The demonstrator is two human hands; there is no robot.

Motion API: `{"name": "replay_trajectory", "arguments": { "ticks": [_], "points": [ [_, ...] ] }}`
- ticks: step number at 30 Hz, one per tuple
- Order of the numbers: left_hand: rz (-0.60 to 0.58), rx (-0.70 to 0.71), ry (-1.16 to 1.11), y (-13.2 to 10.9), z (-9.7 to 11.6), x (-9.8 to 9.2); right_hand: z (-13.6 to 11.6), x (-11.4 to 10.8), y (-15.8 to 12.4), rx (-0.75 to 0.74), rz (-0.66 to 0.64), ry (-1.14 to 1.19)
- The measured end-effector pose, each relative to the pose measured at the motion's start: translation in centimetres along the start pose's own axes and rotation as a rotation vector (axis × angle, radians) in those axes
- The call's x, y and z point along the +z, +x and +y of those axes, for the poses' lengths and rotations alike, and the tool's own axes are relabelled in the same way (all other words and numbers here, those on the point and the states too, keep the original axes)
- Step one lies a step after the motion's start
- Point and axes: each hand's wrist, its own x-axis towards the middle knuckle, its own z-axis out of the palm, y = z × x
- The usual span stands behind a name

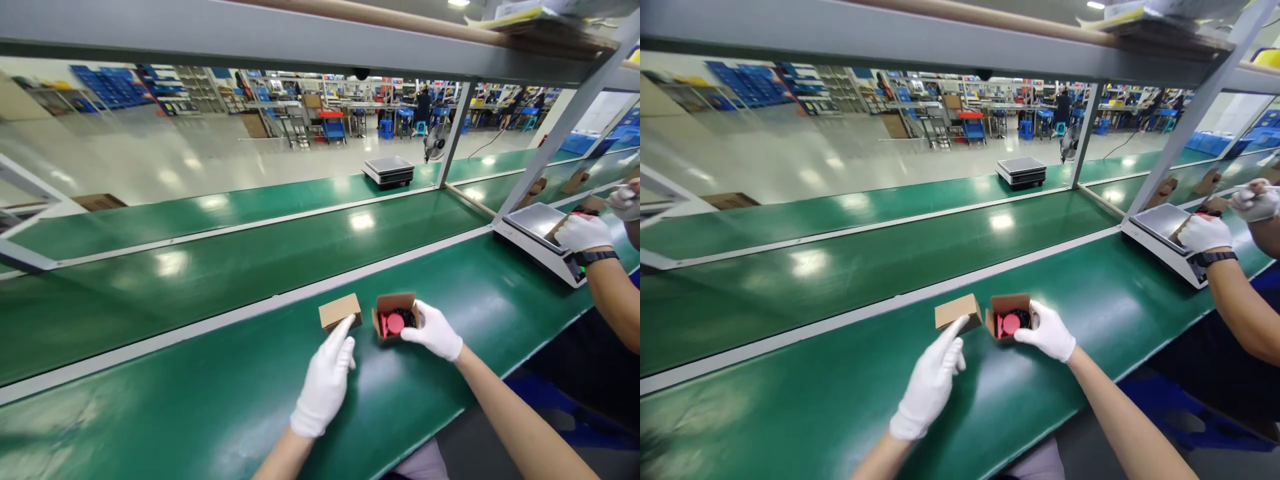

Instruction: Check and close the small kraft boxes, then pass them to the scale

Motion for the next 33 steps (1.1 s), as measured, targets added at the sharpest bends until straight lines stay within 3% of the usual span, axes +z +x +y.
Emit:
{"name": "replay_trajectory", "arguments": {
  "ticks": [2, 3, 6, 9, 11, 13, 16, 18, 20, 22, 29, 33],
  "points": [
    [-0.153, -0.269, -0.252, -1.2, 0.9, 2.2, -0.7, 1.1, -1.8, 0.022, -0.128, 0.081],
    [-0.169, -0.327, -0.344, -1.5, 1.1, 3.1, -1.1, 1.7, -2.5, 0.047, -0.181, 0.113],
    [-0.086, -0.303, -0.464, -1.8, 1.1, 5.1, -2.0, 3.4, -3.4, 0.182, -0.250, 0.210],
    [-0.014, -0.241, -0.495, -1.8, 0.5, 5.4, -2.2, 5.0, -3.0, 0.258, -0.130, 0.202],
    [0.017, -0.128, -0.440, -2.0, -0.1, 4.7, -2.0, 5.3, -2.9, 0.132, 0.005, 0.073],
    [-0.007, 0.067, -0.290, -2.2, -0.8, 3.5, -1.7, 4.6, -3.1, -0.122, 0.039, -0.091],
    [-0.095, 0.328, -0.007, -2.9, -1.5, 1.8, -1.4, 2.7, -3.9, -0.445, -0.145, -0.317],
    [-0.091, 0.429, 0.144, -3.3, -1.6, 1.4, -1.1, 1.9, -4.4, -0.525, -0.238, -0.464],
    [-0.062, 0.502, 0.230, -3.5, -1.4, 1.6, -0.8, 1.8, -4.6, -0.582, -0.246, -0.552],
    [-0.055, 0.538, 0.264, -3.6, -1.2, 2.2, -0.4, 2.2, -4.5, -0.637, -0.228, -0.572],
    [-0.010, 0.452, 0.121, -3.1, -0.6, 3.0, -0.7, 1.8, -3.0, -0.681, -0.233, -0.541],
    [-0.051, 0.468, 0.136, -3.5, -1.3, 3.5, -0.8, 1.7, -3.0, -0.752, -0.229, -0.569]
  ]
}}
